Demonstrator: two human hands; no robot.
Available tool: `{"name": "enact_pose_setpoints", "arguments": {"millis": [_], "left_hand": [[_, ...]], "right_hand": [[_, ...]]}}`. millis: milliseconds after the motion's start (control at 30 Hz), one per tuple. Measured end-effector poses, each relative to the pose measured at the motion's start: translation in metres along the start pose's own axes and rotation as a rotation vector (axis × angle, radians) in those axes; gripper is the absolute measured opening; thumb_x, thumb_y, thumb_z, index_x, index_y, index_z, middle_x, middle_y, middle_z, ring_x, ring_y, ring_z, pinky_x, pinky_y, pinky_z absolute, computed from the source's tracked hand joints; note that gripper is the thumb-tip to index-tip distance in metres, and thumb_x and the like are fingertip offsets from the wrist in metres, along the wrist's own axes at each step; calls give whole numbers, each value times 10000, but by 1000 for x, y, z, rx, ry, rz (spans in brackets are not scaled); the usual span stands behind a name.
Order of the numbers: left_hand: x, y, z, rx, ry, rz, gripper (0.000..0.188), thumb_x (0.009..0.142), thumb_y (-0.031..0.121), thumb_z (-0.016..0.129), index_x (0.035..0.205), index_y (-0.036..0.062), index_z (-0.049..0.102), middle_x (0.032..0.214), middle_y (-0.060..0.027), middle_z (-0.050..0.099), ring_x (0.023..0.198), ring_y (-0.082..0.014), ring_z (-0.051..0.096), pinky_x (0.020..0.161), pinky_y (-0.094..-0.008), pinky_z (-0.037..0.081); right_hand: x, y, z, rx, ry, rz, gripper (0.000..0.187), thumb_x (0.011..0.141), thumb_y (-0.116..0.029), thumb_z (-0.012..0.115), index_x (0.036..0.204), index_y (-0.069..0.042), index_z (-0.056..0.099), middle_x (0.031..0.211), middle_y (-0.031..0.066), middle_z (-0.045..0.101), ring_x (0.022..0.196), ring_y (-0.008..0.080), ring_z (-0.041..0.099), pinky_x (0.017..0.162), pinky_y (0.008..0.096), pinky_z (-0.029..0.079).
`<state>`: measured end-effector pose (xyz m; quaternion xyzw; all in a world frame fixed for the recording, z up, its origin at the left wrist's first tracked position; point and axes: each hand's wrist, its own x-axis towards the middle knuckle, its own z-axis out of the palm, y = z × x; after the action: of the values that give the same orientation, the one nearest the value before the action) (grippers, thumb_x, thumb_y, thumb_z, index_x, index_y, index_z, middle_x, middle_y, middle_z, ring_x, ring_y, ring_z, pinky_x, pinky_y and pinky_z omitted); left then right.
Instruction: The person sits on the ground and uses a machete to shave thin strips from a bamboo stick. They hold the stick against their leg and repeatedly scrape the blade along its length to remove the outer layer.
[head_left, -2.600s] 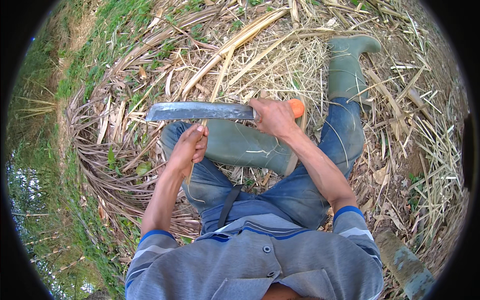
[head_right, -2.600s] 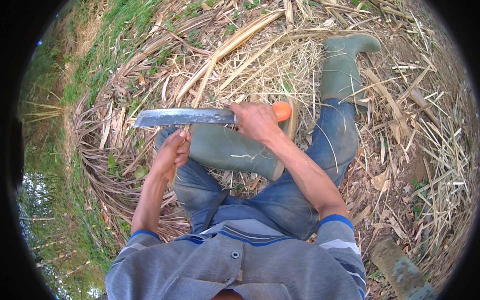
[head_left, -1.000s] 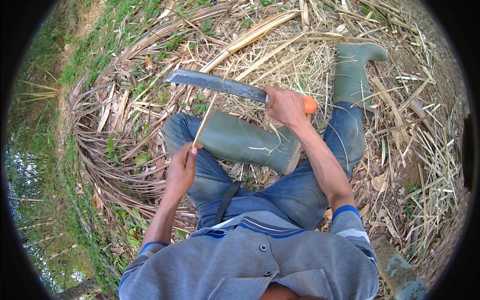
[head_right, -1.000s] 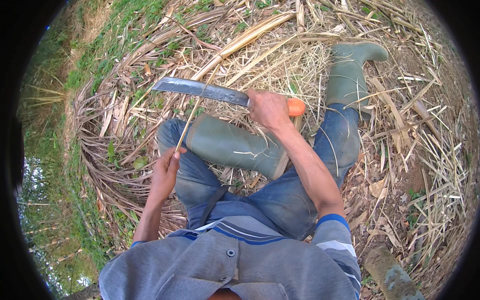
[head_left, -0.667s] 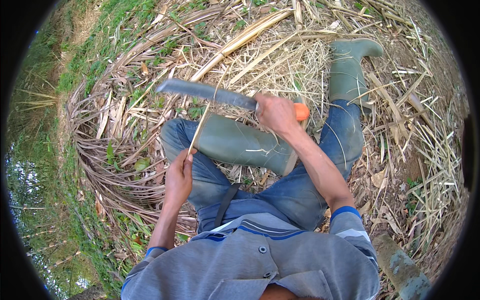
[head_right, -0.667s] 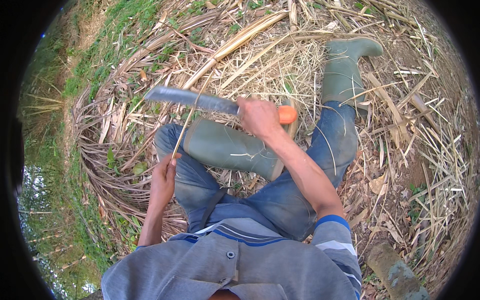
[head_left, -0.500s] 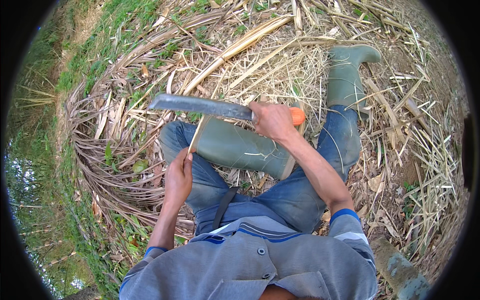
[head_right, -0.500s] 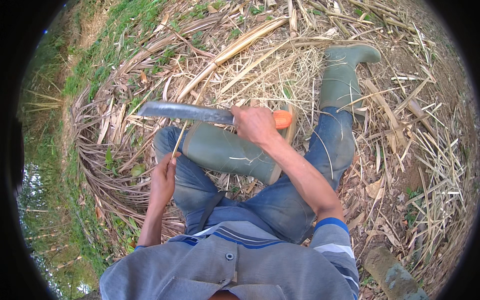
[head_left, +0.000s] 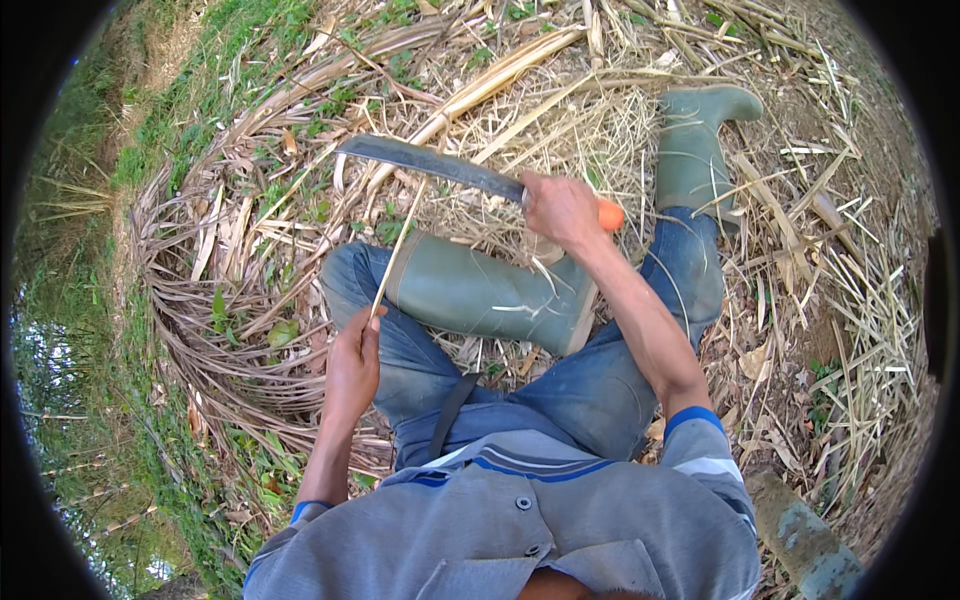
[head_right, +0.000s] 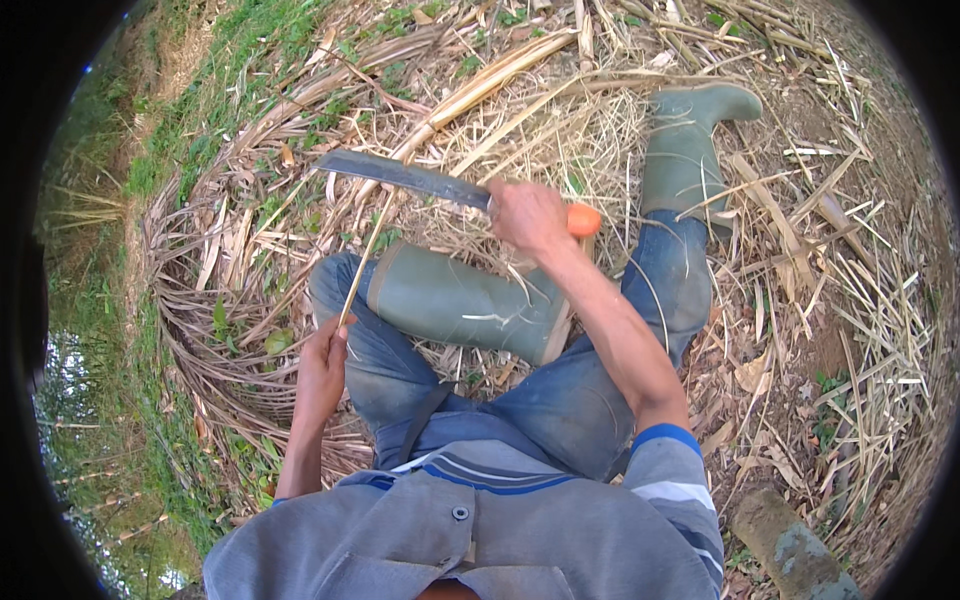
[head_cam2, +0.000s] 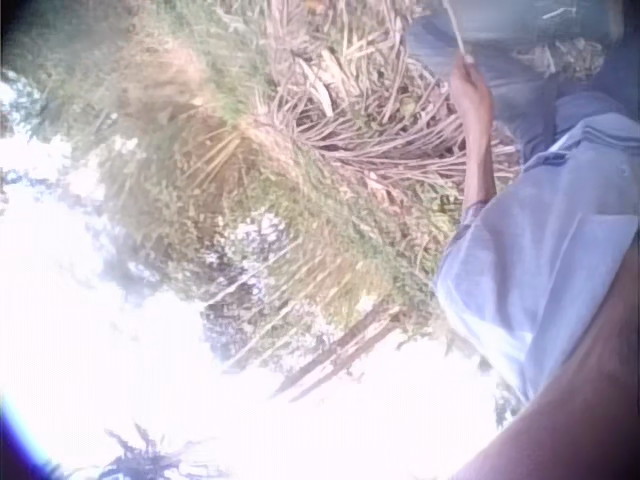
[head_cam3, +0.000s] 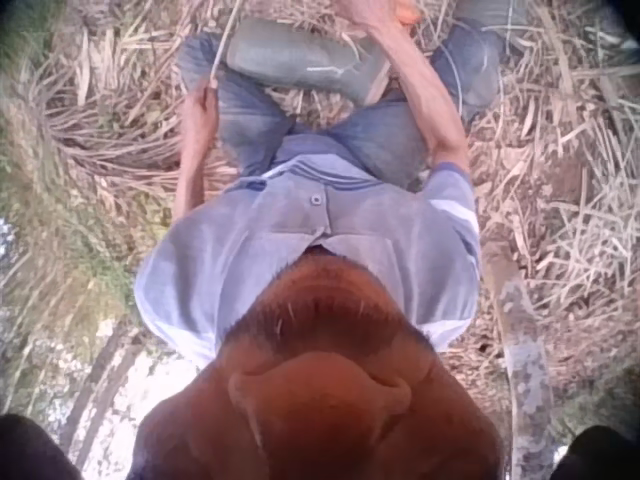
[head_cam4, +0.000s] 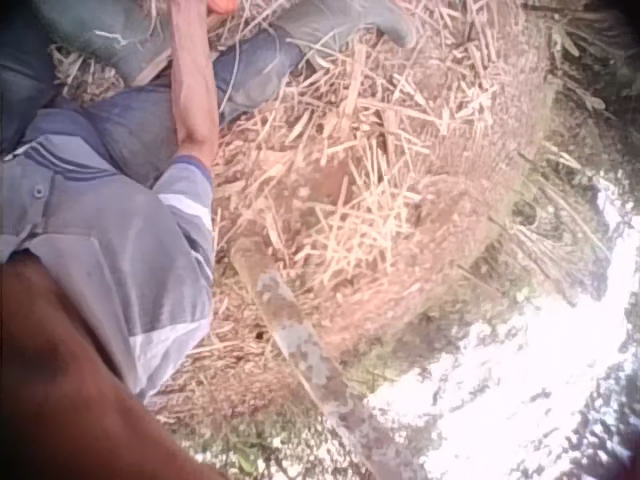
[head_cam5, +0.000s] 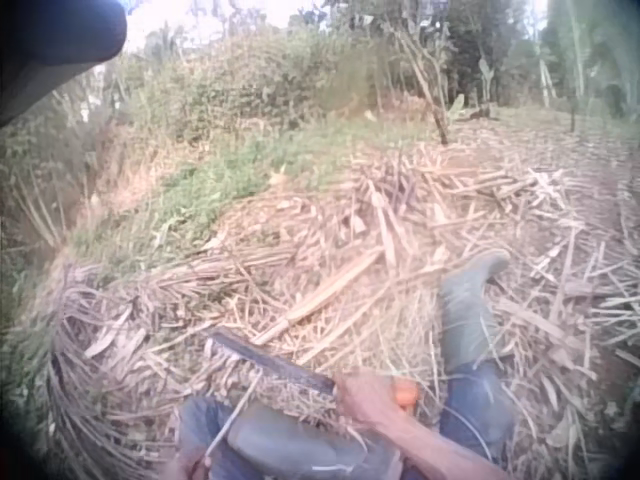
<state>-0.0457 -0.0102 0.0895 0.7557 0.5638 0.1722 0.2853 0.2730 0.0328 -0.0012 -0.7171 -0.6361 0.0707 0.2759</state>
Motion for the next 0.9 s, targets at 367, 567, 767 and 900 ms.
{"name": "enact_pose_setpoints", "arguments": {"millis": [367, 567, 767, 900], "left_hand": [[-12, -4, -8, -86, 21, -99, 250, 994, 184, 432, 1079, 23, 603, 597, 4, 370, 552, -85, 338, 495, -275, 282], [20, 3, 12, -387, -80, -163, 250, 986, 202, 455, 1032, 11, 609, 613, 39, 392, 562, -71, 350, 500, -257, 289], [10, 6, 18, -358, -52, -59, 257, 986, 204, 458, 1033, 13, 623, 629, 47, 392, 575, -52, 343, 510, -230, 269], [6, 18, 13, -417, -62, -122, 263, 985, 207, 460, 1034, 13, 631, 634, 45, 401, 581, -49, 346, 512, -229, 268]], "right_hand": [[-1, 20, -21, -35, 45, 163, 144, 744, -145, 605, 873, -82, 620, 684, 156, 646, 649, 335, 646, 606, 471, 505], [-35, -29, -15, 117, 39, -212, 88, 740, -91, 584, 825, -78, 568, 710, 109, 628, 616, 296, 637, 549, 424, 500], [-42, -32, 1, 148, 30, -306, 142, 696, -76, 593, 836, -83, 566, 724, 97, 632, 642, 293, 638, 534, 428, 493], [-32, -29, 1, 187, 45, -283, 161, 677, -74, 597, 834, -85, 567, 717, 89, 630, 646, 302, 631, 535, 431, 492]]}}
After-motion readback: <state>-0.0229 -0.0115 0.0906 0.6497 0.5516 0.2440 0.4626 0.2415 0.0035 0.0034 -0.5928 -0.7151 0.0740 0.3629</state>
